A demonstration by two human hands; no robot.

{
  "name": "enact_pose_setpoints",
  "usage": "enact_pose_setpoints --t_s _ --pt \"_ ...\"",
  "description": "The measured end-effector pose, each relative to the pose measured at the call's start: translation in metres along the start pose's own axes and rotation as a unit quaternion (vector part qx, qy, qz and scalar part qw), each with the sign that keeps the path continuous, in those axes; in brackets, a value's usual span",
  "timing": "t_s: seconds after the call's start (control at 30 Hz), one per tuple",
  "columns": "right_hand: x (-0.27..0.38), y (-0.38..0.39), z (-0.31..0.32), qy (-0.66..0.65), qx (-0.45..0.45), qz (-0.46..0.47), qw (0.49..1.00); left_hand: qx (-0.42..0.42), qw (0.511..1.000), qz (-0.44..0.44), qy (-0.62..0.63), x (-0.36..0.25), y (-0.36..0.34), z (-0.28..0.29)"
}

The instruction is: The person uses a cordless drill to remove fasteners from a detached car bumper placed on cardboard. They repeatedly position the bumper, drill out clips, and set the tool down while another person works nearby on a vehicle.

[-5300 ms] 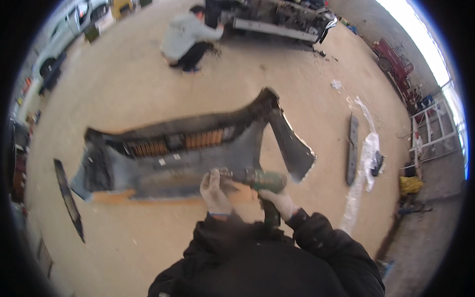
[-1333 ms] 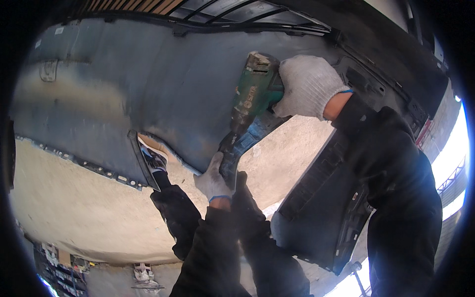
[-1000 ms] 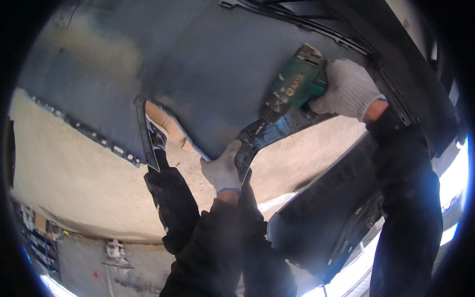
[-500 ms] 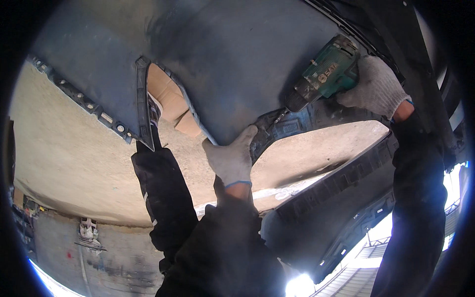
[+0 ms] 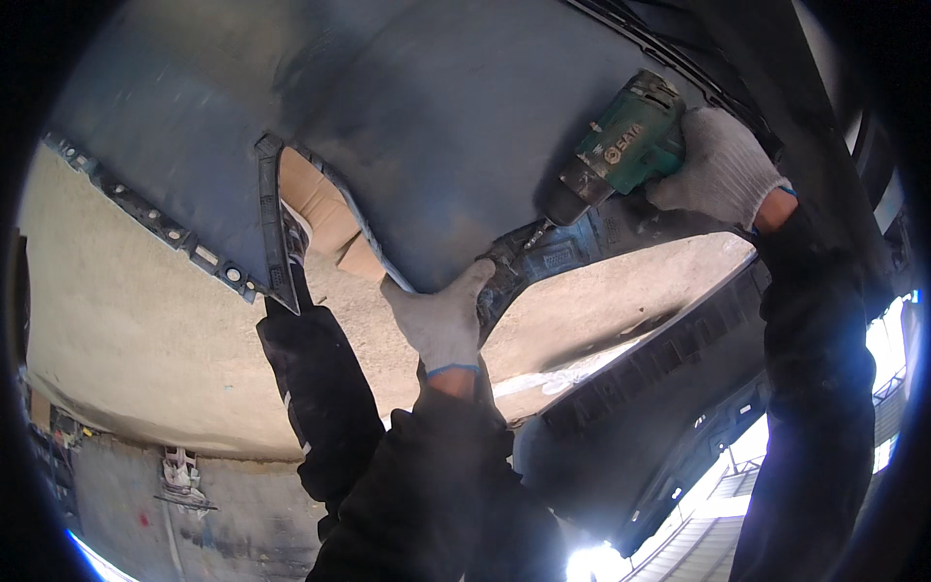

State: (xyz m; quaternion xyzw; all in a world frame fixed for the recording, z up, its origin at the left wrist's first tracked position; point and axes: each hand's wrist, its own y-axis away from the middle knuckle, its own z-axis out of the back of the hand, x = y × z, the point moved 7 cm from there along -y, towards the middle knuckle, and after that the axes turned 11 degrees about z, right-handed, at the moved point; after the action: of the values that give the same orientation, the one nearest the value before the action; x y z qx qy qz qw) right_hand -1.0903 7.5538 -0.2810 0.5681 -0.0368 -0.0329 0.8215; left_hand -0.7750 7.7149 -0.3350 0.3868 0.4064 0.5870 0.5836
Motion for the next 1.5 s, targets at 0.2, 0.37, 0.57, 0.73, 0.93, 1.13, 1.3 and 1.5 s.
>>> enact_pose_setpoints --t_s 0.2,0.37,0.57,0.73,0.93,1.13,1.3,1.5 --pt "0.003 -0.003 -0.001 0.056 -0.006 0.029 0.998 -0.015 1.000 -0.008 -0.005 -0.004 0.004 -0.001" --pt "0.003 0.002 0.003 0.046 -0.043 0.032 0.997 -0.017 1.000 -0.001 -0.006 -0.005 0.007 -0.002" --pt "0.003 -0.007 0.000 0.052 -0.009 0.052 0.997 -0.012 1.000 0.013 0.008 -0.007 0.008 -0.003" --pt "0.014 -0.026 0.007 0.078 -0.039 0.139 0.986 0.004 0.999 0.030 0.029 -0.002 0.004 -0.004" --pt "0.016 -0.028 0.017 0.128 -0.085 0.136 0.979 0.007 0.998 0.043 0.039 0.002 0.005 -0.009" --pt "0.010 -0.026 0.016 0.079 0.004 0.085 0.993 -0.007 0.998 -0.010 0.060 -0.010 0.013 -0.010" --pt "0.011 -0.025 0.014 0.084 -0.015 0.084 0.993 0.000 0.997 0.026 0.073 0.000 0.009 -0.011" --pt "0.008 -0.025 0.010 0.095 0.041 0.065 0.992 0.000 0.995 0.020 0.100 0.003 0.010 -0.013"
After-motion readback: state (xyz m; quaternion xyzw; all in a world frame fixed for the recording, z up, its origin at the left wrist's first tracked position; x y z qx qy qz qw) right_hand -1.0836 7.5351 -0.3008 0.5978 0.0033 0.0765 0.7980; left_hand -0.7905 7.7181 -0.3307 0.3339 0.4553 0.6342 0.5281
